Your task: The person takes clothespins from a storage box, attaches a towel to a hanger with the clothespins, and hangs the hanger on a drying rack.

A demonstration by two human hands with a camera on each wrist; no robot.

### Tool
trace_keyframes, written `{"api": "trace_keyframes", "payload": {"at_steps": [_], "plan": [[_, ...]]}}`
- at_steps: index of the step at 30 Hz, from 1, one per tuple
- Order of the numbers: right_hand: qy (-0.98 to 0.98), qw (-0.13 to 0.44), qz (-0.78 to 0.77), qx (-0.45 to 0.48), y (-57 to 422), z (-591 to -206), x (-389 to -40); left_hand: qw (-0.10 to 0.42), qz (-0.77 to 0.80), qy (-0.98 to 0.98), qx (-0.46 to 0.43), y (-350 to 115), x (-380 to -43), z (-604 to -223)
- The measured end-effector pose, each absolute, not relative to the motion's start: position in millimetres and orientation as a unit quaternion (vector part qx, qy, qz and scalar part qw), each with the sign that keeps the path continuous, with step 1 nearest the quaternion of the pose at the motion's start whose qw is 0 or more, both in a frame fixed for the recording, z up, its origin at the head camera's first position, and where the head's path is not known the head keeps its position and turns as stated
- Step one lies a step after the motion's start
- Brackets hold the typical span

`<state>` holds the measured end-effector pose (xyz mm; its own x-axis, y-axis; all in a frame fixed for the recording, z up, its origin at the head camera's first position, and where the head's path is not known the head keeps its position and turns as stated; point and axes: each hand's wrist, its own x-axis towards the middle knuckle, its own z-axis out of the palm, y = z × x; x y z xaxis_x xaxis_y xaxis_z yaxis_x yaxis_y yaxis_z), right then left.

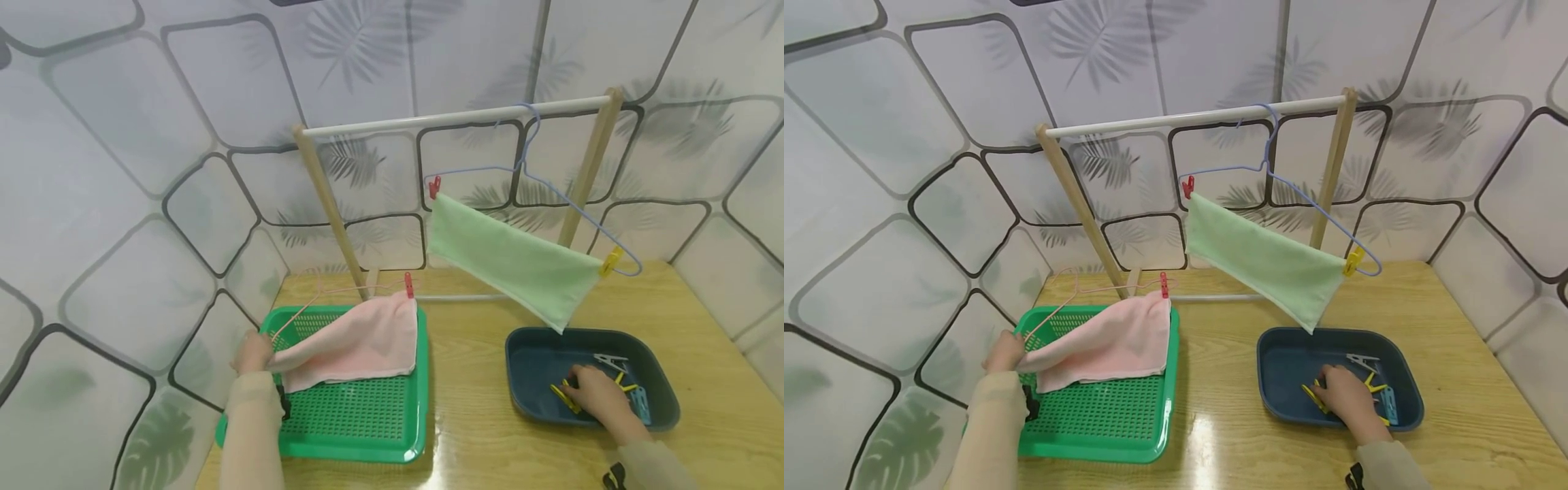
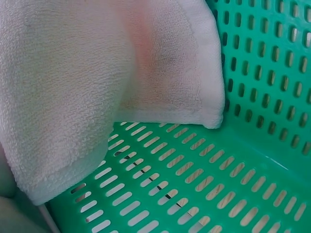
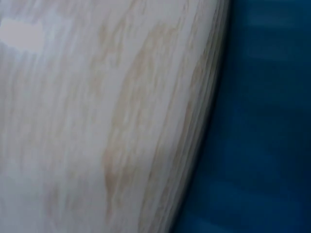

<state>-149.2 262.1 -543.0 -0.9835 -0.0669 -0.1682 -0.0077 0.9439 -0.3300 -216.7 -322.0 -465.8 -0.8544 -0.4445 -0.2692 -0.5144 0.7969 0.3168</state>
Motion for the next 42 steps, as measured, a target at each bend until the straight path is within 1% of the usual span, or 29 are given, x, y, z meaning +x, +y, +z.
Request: {"api": "trace_keyframes", "payload": {"at_steps": [12,19,23,29,37,42], "plan": [[0.979,0.091,-0.178,-0.024,261.7,-544.3,-147.5,0.093,0.189,0.943,-0.258,-319.2,-218.5,-466.2],[0.968,0.117,-0.221,-0.034,259.6,-546.9,-147.6,0.09,0.191,0.942,-0.261,-320.5,-218.7,-464.7],[0.97,0.116,-0.207,-0.053,258.9,-547.9,-147.8,0.089,0.184,0.945,-0.255,-322.1,-218.4,-465.6],[0.971,0.128,-0.198,-0.043,258.7,-546.9,-147.0,0.093,0.172,0.948,-0.251,-322.7,-216.8,-466.3],[0.97,0.108,-0.218,-0.029,254.9,-542.7,-148.3,0.083,0.174,0.949,-0.25,-321.2,-214.0,-463.7],[0.969,0.081,-0.232,-0.019,253.1,-539.1,-147.4,0.085,0.173,0.949,-0.248,-320.3,-213.4,-463.8]]}}
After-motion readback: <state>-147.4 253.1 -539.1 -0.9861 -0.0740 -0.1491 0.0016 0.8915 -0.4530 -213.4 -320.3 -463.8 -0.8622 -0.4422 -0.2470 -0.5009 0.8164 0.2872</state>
